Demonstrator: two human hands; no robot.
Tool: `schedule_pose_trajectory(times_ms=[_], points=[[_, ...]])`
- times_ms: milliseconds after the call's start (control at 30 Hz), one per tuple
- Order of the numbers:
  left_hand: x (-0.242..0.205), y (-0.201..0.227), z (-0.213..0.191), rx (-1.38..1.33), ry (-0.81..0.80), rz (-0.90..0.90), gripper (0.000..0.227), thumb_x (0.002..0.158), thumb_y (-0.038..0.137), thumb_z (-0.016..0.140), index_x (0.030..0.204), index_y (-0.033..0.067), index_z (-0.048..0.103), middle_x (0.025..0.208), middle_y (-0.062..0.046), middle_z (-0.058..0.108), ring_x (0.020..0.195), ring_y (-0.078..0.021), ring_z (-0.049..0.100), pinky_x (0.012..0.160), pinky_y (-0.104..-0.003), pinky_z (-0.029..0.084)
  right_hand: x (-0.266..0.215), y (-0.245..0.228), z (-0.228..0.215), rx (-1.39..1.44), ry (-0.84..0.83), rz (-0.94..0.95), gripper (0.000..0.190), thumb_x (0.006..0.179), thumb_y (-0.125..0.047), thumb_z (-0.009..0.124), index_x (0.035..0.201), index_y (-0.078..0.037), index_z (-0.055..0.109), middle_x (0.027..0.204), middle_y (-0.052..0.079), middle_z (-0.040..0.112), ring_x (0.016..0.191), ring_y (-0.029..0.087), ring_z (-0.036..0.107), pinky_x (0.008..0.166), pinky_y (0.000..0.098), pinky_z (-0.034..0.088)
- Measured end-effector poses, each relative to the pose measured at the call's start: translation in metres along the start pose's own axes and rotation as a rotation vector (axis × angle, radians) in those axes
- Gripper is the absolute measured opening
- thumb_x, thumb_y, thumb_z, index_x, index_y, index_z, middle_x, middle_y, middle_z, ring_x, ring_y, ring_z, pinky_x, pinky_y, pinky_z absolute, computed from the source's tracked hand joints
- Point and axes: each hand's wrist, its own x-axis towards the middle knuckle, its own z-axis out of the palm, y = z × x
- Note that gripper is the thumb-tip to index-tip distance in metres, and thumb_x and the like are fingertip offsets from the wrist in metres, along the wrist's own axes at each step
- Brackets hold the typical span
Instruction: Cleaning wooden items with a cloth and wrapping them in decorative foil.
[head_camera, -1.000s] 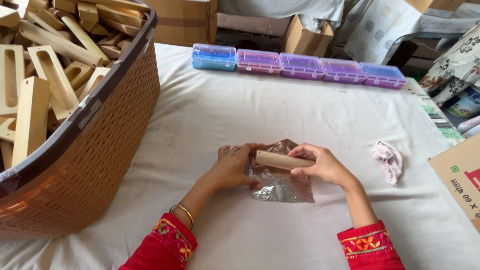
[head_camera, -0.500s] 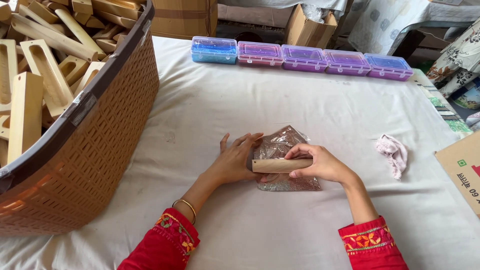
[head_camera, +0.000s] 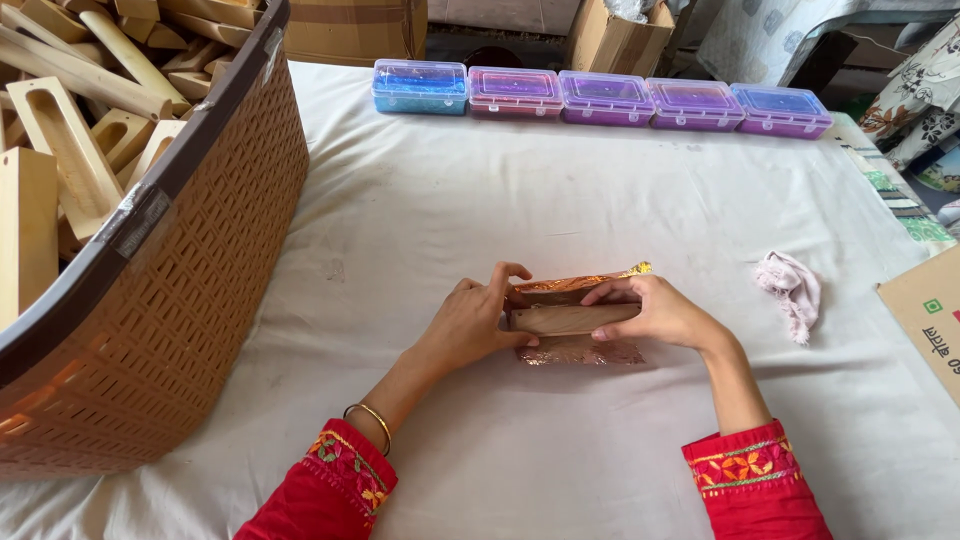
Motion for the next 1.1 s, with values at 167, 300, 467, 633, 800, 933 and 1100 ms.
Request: schedule_pose_trajectory(times_ms=[167, 300, 467, 633, 800, 933, 1100], points=[[-0.001, 0.002, 0.000, 0.011, -0.001, -0.021, 0.077, 0.073, 0.036, 0.089, 0.130, 0.0121, 0.042, 0.100, -0.011, 0.079, 0.092, -0.0258, 0.074, 0.097, -0.039, 0.045, 0.005, 0.014, -0.003, 0.023, -0.013, -0.030, 0.050, 0.065, -0.017, 0.091, 0.112, -0.007, 0.077, 0.112, 0.006, 0.079, 0.112, 0.019, 0.071, 0.106, 0.0346, 0.049], [0.003, -0.001, -0.004, -0.086, -0.052, -0.141, 0.082, 0.068, 0.038, 0.089, 0.128, 0.0100, 0.040, 0.107, -0.011, 0.076, 0.092, -0.0249, 0.074, 0.087, -0.035, 0.053, 0.005, 0.014, -0.001, 0.018, 0.012, -0.037, 0.051, 0.064, -0.017, 0.092, 0.111, -0.006, 0.078, 0.113, 0.007, 0.079, 0.113, 0.019, 0.070, 0.106, 0.0342, 0.049], [0.002, -0.001, -0.007, 0.033, 0.012, -0.060, 0.084, 0.065, 0.041, 0.090, 0.124, 0.0063, 0.041, 0.099, -0.015, 0.077, 0.087, -0.0274, 0.075, 0.085, -0.039, 0.054, 0.005, 0.005, 0.001, -0.008, 0.000, -0.045, 0.049, 0.067, -0.021, 0.090, 0.112, -0.007, 0.077, 0.113, 0.007, 0.079, 0.112, 0.019, 0.070, 0.105, 0.0345, 0.049], [-0.001, 0.006, -0.001, 0.126, 0.196, 0.081, 0.082, 0.065, 0.051, 0.091, 0.117, 0.0056, 0.047, 0.092, -0.012, 0.076, 0.082, -0.0262, 0.073, 0.078, -0.040, 0.054, 0.005, 0.005, 0.002, 0.012, -0.015, -0.035, 0.048, 0.068, -0.023, 0.089, 0.112, -0.007, 0.077, 0.111, 0.006, 0.080, 0.112, 0.019, 0.070, 0.105, 0.0346, 0.049], [-0.010, 0.011, 0.014, 0.358, 0.215, 0.540, 0.042, 0.092, 0.049, 0.079, 0.097, 0.0116, 0.060, 0.098, -0.003, 0.070, 0.090, -0.0196, 0.071, 0.081, -0.032, 0.055, 0.007, 0.008, 0.000, 0.029, -0.021, -0.062, 0.052, 0.069, -0.021, 0.088, 0.116, -0.003, 0.076, 0.113, 0.010, 0.081, 0.109, 0.020, 0.073, 0.100, 0.0341, 0.054], [-0.010, 0.016, 0.031, 0.594, 0.208, 0.723, 0.041, 0.094, 0.049, 0.076, 0.096, 0.0113, 0.061, 0.101, -0.001, 0.066, 0.096, -0.0174, 0.069, 0.084, -0.034, 0.056, 0.013, 0.021, 0.002, 0.018, 0.008, -0.028, 0.055, 0.070, -0.020, 0.089, 0.120, -0.004, 0.072, 0.115, 0.009, 0.078, 0.108, 0.019, 0.071, 0.098, 0.0337, 0.053], [-0.011, 0.020, 0.030, 0.538, 0.279, 0.619, 0.039, 0.082, 0.039, 0.077, 0.103, 0.0081, 0.066, 0.110, -0.004, 0.068, 0.105, -0.0199, 0.070, 0.086, -0.033, 0.056, 0.009, 0.023, 0.003, 0.116, 0.028, -0.025, 0.052, 0.071, -0.018, 0.086, 0.118, -0.002, 0.074, 0.115, 0.009, 0.079, 0.108, 0.019, 0.071, 0.098, 0.0337, 0.054]])
